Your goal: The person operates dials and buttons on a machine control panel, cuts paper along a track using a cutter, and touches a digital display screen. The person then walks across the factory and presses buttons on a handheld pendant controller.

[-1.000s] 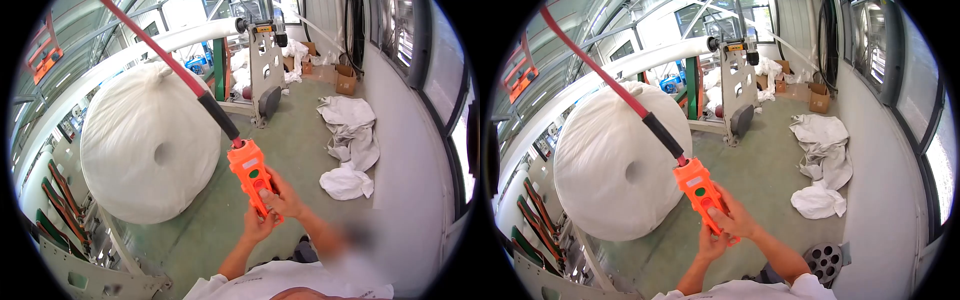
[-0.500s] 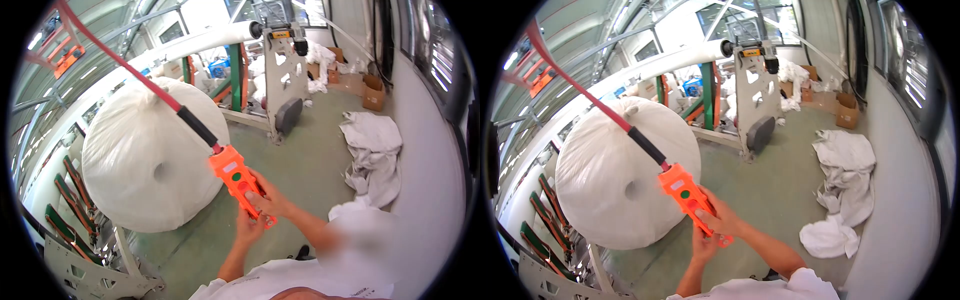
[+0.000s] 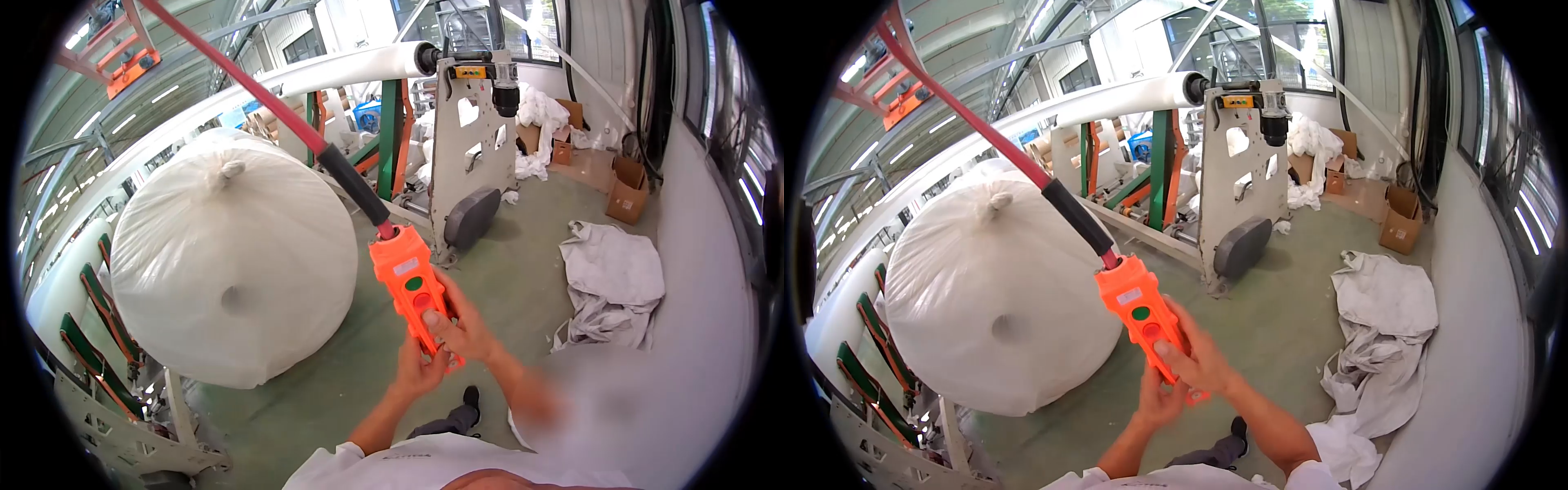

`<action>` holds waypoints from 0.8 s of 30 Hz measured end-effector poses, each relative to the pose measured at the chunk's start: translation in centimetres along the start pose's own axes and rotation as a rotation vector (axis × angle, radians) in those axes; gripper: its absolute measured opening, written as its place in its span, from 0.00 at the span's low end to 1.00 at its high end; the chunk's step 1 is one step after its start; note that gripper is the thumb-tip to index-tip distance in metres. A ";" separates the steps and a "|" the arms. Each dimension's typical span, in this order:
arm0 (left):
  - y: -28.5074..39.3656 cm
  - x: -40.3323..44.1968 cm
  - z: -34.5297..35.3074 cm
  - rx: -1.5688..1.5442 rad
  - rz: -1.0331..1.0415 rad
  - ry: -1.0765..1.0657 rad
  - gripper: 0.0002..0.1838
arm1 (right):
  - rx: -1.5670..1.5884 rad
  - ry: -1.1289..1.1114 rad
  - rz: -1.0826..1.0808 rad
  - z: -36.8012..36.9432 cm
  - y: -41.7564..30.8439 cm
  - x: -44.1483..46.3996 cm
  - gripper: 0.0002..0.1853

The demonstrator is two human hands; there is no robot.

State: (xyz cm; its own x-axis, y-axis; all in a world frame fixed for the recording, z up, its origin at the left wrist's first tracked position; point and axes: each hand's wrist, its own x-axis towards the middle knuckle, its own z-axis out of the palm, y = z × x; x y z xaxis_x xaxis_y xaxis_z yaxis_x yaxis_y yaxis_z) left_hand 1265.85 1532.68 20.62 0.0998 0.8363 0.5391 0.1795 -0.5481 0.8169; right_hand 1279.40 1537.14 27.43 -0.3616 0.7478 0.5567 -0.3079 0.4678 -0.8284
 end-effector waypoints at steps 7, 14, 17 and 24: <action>-6.6 13.6 8.0 0.016 0.054 0.052 0.31 | -0.108 0.015 -0.022 -13.4 4.1 8.1 0.39; -10.7 25.2 14.9 0.010 -0.002 -0.003 0.32 | -0.044 0.072 -0.045 -25.4 6.7 14.6 0.39; -12.9 29.0 17.3 0.016 0.001 0.004 0.32 | -0.047 0.032 -0.043 -30.1 8.5 17.1 0.39; -17.9 38.2 23.7 0.126 0.029 0.127 0.32 | 0.034 -0.065 -0.052 -40.7 12.5 23.9 0.39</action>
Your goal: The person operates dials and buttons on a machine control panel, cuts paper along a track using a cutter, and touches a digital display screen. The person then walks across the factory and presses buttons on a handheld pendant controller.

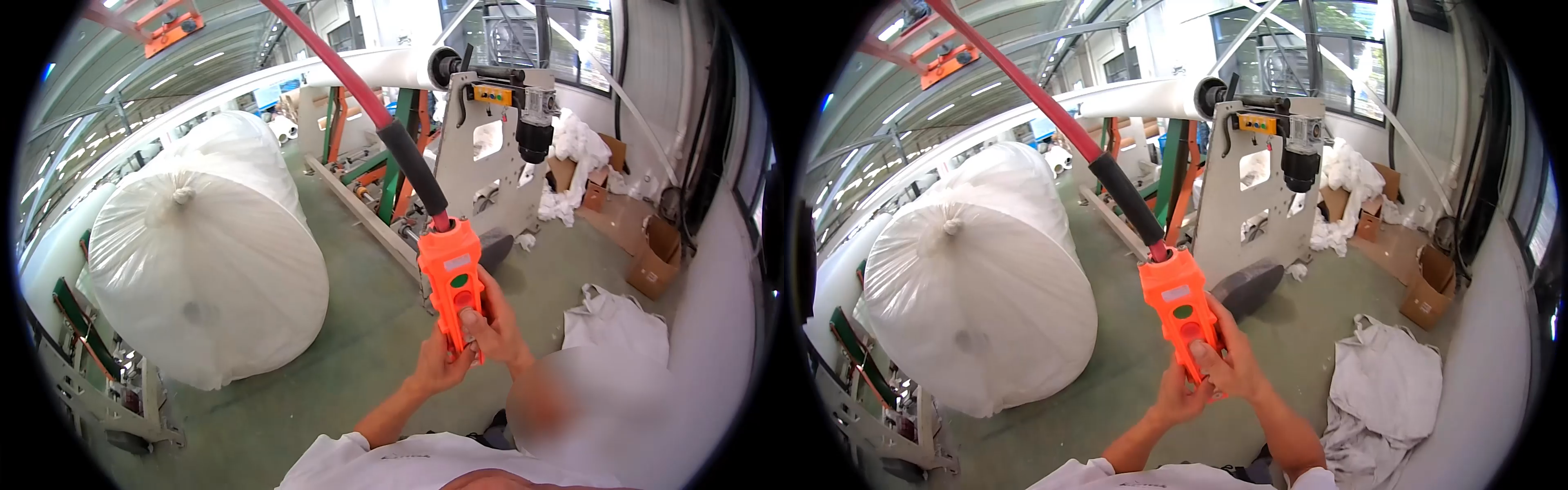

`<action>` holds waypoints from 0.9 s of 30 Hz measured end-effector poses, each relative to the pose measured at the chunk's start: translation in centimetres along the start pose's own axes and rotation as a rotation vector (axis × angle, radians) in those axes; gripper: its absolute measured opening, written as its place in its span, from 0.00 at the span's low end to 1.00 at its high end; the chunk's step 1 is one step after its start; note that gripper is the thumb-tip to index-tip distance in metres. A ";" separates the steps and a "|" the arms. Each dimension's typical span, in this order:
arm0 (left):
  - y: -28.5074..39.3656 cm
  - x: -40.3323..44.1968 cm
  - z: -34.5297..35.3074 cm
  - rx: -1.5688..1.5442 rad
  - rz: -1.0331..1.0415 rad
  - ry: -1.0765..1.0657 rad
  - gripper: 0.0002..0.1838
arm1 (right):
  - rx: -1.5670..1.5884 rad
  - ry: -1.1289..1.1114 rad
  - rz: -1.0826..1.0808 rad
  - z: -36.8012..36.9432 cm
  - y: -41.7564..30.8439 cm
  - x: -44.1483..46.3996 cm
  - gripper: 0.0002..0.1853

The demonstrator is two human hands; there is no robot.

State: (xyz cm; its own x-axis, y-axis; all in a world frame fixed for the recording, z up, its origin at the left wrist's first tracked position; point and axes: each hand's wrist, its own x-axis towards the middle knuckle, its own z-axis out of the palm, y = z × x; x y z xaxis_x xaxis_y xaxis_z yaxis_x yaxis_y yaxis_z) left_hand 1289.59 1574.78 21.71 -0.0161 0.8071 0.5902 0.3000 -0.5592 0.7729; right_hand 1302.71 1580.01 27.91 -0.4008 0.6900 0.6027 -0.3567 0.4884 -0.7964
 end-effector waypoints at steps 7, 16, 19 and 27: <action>-3.9 8.8 12.1 -0.041 -0.022 0.181 0.30 | -0.017 -0.156 0.034 -14.1 1.8 6.5 0.38; -6.8 18.6 21.5 0.080 -0.095 0.191 0.30 | 0.068 -0.224 0.081 -28.0 5.7 12.2 0.38; -9.8 21.9 24.2 0.071 -0.081 0.218 0.30 | 0.049 -0.231 0.045 -32.0 8.1 14.5 0.38; -17.4 32.9 29.3 0.032 -0.021 0.172 0.30 | -0.127 -0.269 0.007 -41.7 14.1 22.8 0.39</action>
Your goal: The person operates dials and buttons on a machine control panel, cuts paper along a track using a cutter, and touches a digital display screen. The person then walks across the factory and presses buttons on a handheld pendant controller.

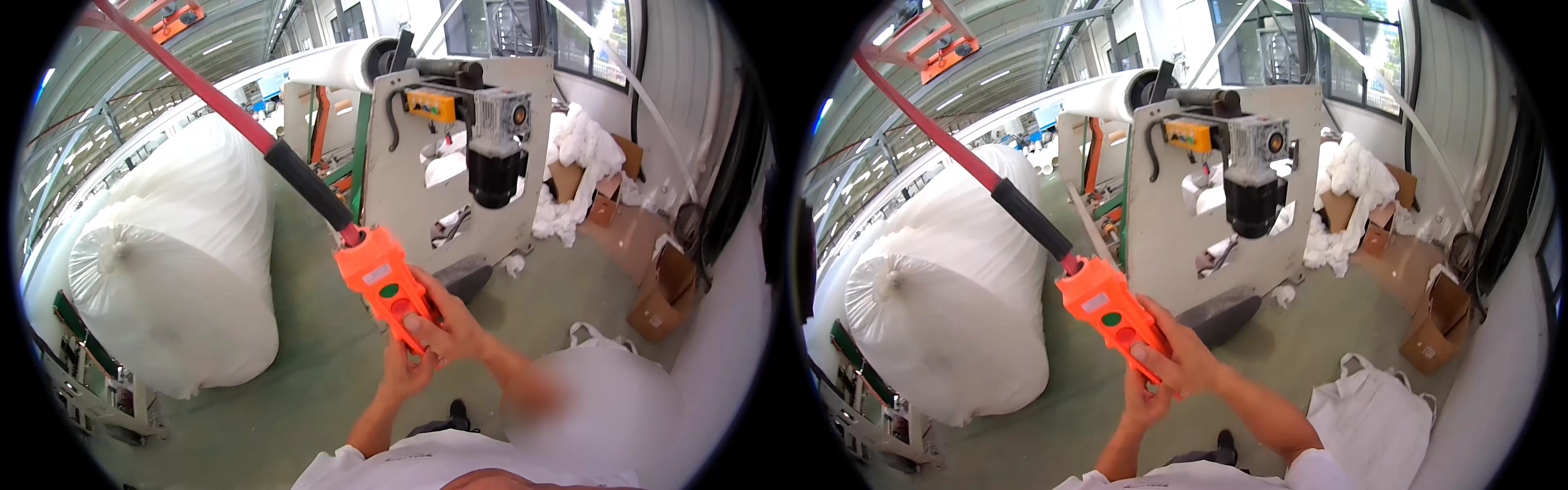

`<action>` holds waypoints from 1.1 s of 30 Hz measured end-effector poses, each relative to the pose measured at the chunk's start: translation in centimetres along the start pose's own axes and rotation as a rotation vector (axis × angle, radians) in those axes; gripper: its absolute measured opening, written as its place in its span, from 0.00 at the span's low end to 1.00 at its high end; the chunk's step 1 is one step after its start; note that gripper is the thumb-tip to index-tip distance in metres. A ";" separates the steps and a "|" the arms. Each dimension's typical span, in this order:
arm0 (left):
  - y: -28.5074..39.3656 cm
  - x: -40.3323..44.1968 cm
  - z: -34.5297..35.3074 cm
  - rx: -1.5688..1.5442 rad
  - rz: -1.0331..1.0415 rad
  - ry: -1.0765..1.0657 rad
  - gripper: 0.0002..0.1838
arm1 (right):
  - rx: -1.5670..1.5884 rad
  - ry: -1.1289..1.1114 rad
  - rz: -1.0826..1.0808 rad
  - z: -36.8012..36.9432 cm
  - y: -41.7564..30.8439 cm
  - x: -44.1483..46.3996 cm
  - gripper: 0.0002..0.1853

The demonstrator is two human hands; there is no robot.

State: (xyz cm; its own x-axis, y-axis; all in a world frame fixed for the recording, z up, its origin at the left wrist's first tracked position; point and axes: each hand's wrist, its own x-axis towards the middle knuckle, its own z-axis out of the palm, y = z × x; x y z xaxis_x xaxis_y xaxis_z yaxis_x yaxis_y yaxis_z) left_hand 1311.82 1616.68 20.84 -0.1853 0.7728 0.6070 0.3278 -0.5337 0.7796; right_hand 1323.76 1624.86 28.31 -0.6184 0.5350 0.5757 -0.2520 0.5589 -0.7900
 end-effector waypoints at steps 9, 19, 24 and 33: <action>-5.9 9.2 6.9 -0.002 -0.110 -0.006 0.32 | 0.196 0.001 0.048 -10.4 6.7 5.4 0.40; -10.9 12.2 11.2 0.127 -0.160 0.067 0.30 | 0.361 -0.086 0.072 -15.5 14.1 7.7 0.37; -12.3 13.8 15.7 0.233 -0.183 0.186 0.30 | 0.390 -0.160 0.058 -19.9 16.2 8.6 0.37; -13.0 17.2 25.6 0.227 -0.359 0.193 0.33 | 0.551 -0.172 0.130 -29.8 20.0 7.0 0.37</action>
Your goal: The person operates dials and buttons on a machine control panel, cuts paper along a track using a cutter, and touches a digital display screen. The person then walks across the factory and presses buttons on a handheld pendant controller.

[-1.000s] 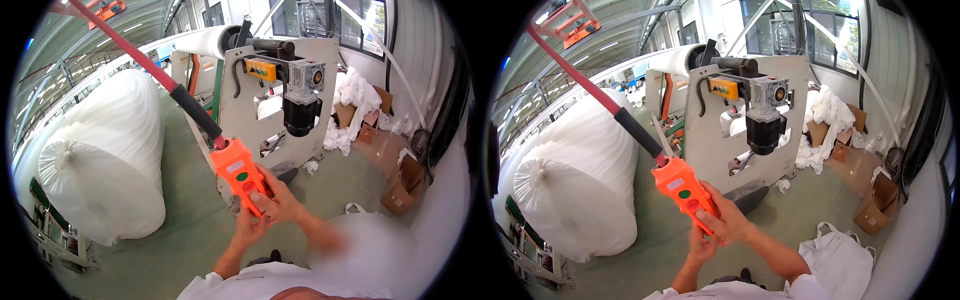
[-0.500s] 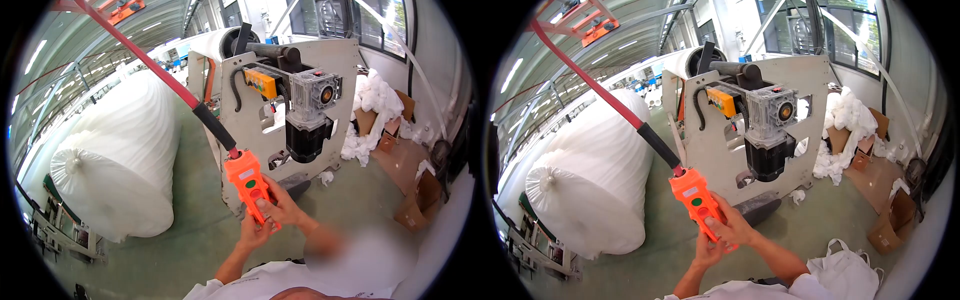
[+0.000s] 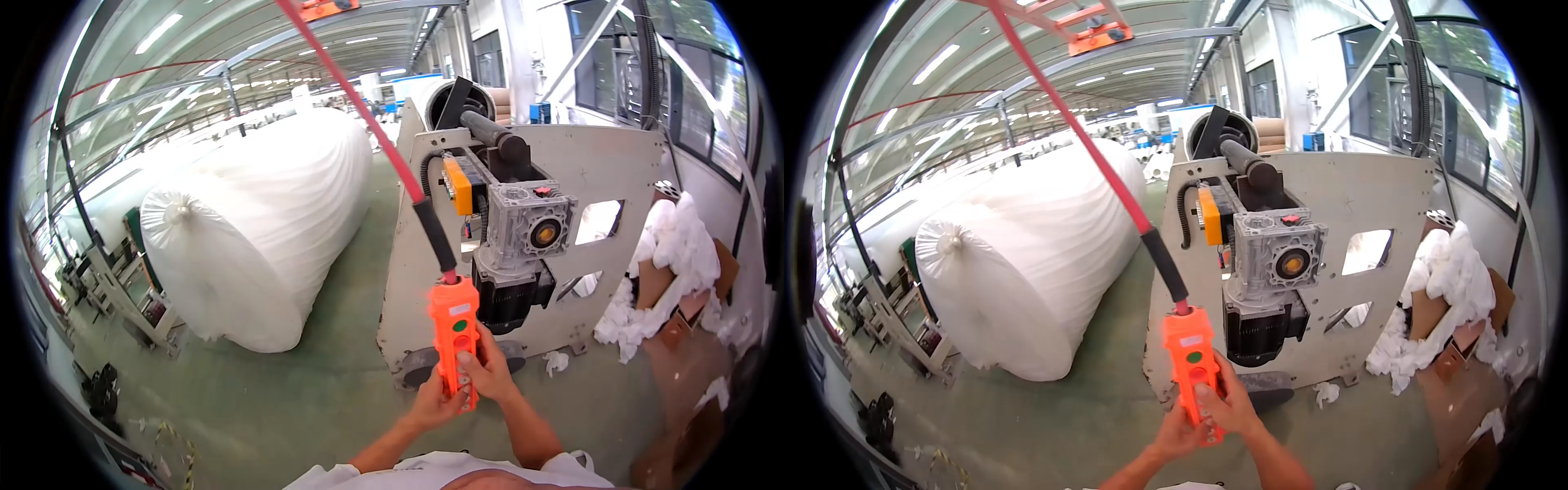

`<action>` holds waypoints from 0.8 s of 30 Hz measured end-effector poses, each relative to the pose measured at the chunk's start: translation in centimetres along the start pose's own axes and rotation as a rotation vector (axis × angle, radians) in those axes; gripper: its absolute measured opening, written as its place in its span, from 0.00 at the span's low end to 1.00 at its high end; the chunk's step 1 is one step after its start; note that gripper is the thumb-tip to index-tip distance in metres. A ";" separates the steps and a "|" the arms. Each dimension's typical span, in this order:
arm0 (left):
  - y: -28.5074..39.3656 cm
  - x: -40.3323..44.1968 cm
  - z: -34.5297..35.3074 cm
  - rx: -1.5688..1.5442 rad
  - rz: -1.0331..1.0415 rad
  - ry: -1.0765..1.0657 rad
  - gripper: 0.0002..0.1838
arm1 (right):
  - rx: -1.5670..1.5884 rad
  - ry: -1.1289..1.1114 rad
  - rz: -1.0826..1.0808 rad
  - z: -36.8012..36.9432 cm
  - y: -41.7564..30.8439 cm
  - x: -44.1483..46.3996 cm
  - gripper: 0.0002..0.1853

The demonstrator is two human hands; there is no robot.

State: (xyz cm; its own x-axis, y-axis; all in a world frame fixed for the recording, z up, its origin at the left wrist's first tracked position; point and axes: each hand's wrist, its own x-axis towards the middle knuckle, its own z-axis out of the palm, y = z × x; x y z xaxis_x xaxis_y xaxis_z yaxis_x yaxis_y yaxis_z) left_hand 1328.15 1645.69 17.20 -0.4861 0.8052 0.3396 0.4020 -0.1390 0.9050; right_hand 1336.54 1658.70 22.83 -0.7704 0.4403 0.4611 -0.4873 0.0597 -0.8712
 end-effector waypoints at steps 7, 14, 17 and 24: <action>1.6 -0.8 5.4 0.120 0.023 0.013 0.36 | 0.029 0.055 -0.041 -4.0 -1.8 -3.1 0.33; 1.5 -1.9 10.1 0.036 -0.084 -0.051 0.37 | 0.054 0.056 0.047 -8.0 -3.1 -6.3 0.35; 0.5 -2.0 11.8 0.042 -0.120 -0.074 0.37 | 0.031 0.047 -0.018 -9.4 -3.8 -7.6 0.34; 1.4 -1.5 13.8 0.106 -0.136 -0.134 0.36 | 0.074 0.096 -0.056 -11.2 -3.7 -9.0 0.31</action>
State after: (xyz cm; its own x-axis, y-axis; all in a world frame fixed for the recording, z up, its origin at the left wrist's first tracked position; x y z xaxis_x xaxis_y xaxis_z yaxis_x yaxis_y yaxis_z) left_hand 1340.13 1652.21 14.37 -0.4367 0.8828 0.1729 0.4225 0.0316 0.9058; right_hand 1349.90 1664.52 20.00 -0.6999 0.5217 0.4878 -0.5604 0.0222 -0.8279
